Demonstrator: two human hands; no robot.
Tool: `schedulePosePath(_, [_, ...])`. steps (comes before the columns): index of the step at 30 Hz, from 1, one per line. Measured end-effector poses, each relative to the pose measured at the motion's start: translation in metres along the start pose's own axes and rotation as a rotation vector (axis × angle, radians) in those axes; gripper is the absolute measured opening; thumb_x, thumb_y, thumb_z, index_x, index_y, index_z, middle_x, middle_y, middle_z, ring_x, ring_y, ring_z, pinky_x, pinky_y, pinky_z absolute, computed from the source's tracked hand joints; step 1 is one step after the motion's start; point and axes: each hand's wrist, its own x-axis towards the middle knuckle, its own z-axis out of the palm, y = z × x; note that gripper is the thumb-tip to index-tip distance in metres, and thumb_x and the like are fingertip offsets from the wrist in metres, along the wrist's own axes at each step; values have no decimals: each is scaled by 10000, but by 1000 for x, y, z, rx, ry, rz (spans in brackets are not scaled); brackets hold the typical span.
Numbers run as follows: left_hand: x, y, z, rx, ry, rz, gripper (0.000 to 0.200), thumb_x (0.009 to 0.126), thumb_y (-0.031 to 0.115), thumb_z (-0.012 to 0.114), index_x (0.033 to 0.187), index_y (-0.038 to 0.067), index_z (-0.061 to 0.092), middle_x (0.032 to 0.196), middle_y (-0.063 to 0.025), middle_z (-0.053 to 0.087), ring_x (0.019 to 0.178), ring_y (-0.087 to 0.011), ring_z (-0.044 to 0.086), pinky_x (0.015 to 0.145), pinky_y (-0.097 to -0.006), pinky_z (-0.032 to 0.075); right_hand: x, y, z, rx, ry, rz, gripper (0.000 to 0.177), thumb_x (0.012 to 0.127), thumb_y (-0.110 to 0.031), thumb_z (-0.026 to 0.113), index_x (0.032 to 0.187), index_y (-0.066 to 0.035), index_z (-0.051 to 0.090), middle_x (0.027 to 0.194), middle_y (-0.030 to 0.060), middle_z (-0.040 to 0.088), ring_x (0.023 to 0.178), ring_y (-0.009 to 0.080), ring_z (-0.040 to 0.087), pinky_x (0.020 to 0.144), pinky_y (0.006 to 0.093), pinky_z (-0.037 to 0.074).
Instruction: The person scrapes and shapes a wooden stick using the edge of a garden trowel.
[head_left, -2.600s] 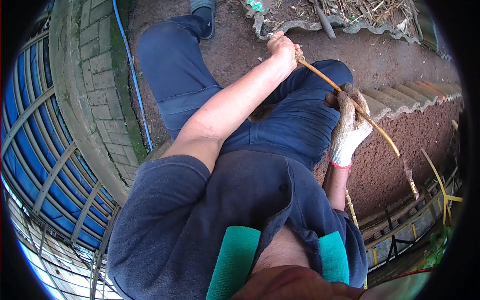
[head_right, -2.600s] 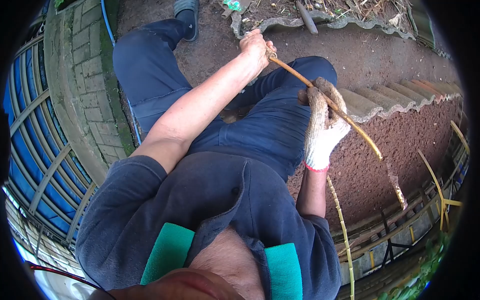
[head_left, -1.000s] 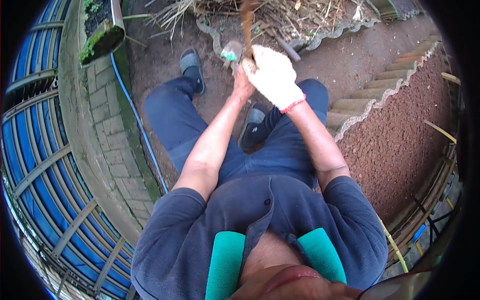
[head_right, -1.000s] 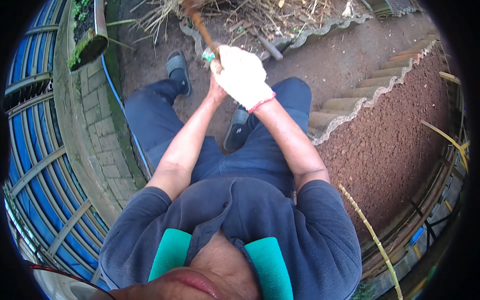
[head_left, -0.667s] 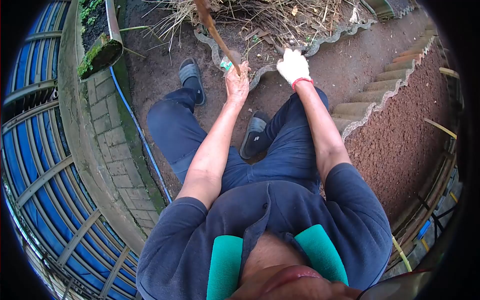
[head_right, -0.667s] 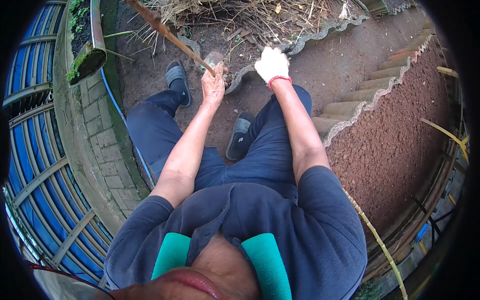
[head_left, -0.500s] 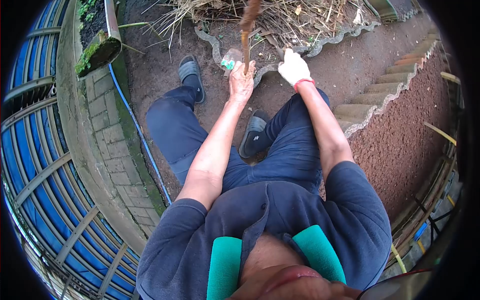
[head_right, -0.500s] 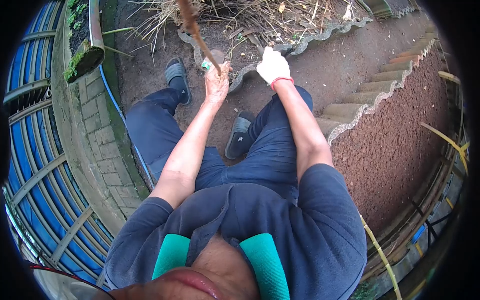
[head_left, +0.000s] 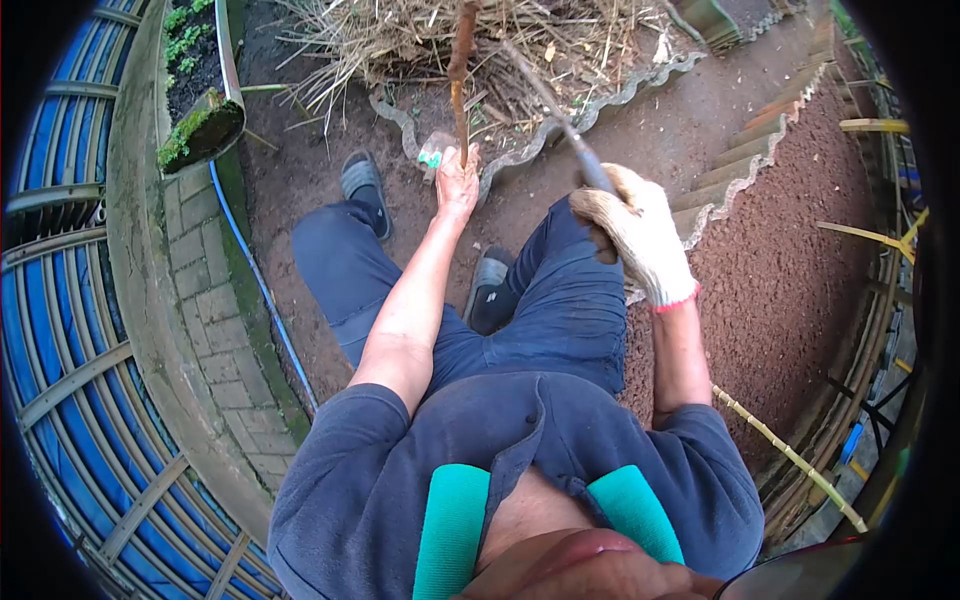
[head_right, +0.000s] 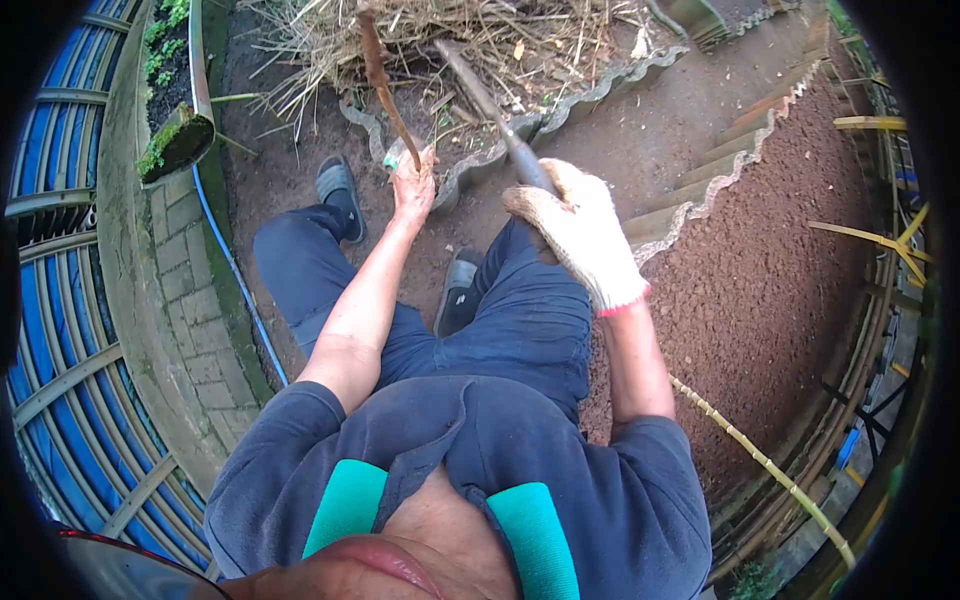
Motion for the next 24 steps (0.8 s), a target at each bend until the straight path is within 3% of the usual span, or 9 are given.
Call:
schedulePosePath(6, [-1,7,6,100,-14,43,341,985,338,608,802,53,645,726,-81,589,696,-208,582,651,-361,448,-67,-92,-34,-345,684,-723,354,883,-199,702,1181,-11,667,796,37,667,573,48,527,526,205,414])
schedulePosePath(9, [2,5,7,125,-19,78,393,982,377,599,778,45,653,746,-100,602,722,-238,615,655,-381,463,-71,-105,-20,-210,758,-782,332,885,-210,721,1149,-14,672,813,49,672,587,65,538,536,222,422])
schedulePosePath(11, [1,3,10,97,-25,90,383,982,371,598,785,48,661,763,-112,598,733,-257,619,656,-386,463,-45,-79,-33,-723,677,-1072,347,877,-235,734,1141,-22,661,822,84,682,601,116,586,566,266,469])
schedulePosePath(14, [-4,-5,10,132,-26,128,365,986,354,590,797,54,672,784,-125,590,745,-277,622,657,-394,462,-53,-83,-34,-895,408,-724,390,869,-311,717,1117,-22,631,860,188,674,771,293,702,702,378,541])
schedulePosePath(15, [-2,-5,12,150,-18,145,358,988,348,586,801,56,675,790,-128,587,749,-283,623,657,-397,462,-63,-92,-36,-753,455,-705,375,891,-310,696,1127,-24,640,892,172,696,740,277,703,670,371,542])
schedulePosePath(16, [-3,-5,11,156,-22,177,338,986,324,591,801,54,678,786,-131,582,747,-293,621,655,-405,457,-74,-103,-34,-708,590,-781,317,875,-218,707,1119,-20,671,825,76,674,689,129,625,640,267,499])
schedulePosePath(20, [-2,-9,11,127,-35,175,316,977,304,609,804,49,680,774,-126,569,734,-288,612,646,-405,452,-91,-119,-17,-249,835,-760,299,884,-175,697,1121,6,676,931,48,681,680,91,609,601,248,483])
schedulePosePath(23, [-3,-9,12,122,-45,134,307,974,296,617,809,45,683,769,-123,563,725,-276,605,639,-401,450,-56,-76,-32,-1004,457,-781,307,878,-210,717,1123,-31,675,995,88,697,772,180,650,692,317,524])
schedulePosePath(24, [-10,-11,10,162,-61,104,309,974,299,619,810,44,683,768,-121,563,723,-270,603,637,-398,449,-61,-76,-33,-926,491,-757,309,877,-213,719,1128,-37,674,984,84,695,782,190,652,704,327,526])
